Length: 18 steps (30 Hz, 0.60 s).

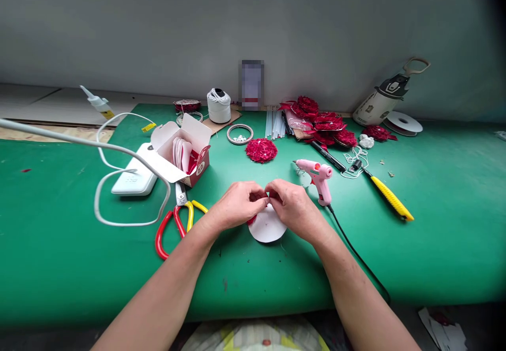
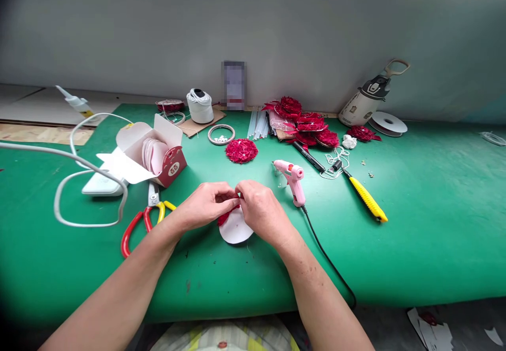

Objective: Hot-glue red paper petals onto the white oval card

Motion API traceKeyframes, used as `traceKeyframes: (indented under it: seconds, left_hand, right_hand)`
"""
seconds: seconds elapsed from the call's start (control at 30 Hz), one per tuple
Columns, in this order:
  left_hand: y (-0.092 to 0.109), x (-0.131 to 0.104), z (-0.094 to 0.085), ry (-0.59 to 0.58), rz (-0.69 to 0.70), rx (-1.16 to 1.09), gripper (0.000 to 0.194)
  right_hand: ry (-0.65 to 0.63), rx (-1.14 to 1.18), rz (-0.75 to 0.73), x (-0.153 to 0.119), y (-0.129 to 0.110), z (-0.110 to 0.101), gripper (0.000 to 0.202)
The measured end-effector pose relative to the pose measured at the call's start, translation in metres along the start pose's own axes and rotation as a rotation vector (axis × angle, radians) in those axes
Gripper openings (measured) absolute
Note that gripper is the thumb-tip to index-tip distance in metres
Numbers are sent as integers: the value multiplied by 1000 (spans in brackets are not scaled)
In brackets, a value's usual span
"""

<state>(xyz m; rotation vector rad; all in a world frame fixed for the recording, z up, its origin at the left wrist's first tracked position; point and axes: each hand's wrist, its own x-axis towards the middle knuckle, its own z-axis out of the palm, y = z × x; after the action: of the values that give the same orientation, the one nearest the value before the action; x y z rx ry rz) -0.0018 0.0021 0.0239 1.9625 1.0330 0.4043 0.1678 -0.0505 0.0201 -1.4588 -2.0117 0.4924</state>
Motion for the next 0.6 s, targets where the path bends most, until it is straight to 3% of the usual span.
traceKeyframes:
  seconds: [0.23, 0.6]
  left_hand:
    - [-1, 0, -10, -114, -59, -272, 28]
    - [-6, 2, -6, -57, -76, -349, 21]
  right_hand:
    - [0, 16, -18, 1, 3, -4, 7]
    - [-7, 187, 125, 5, 9, -1, 9]
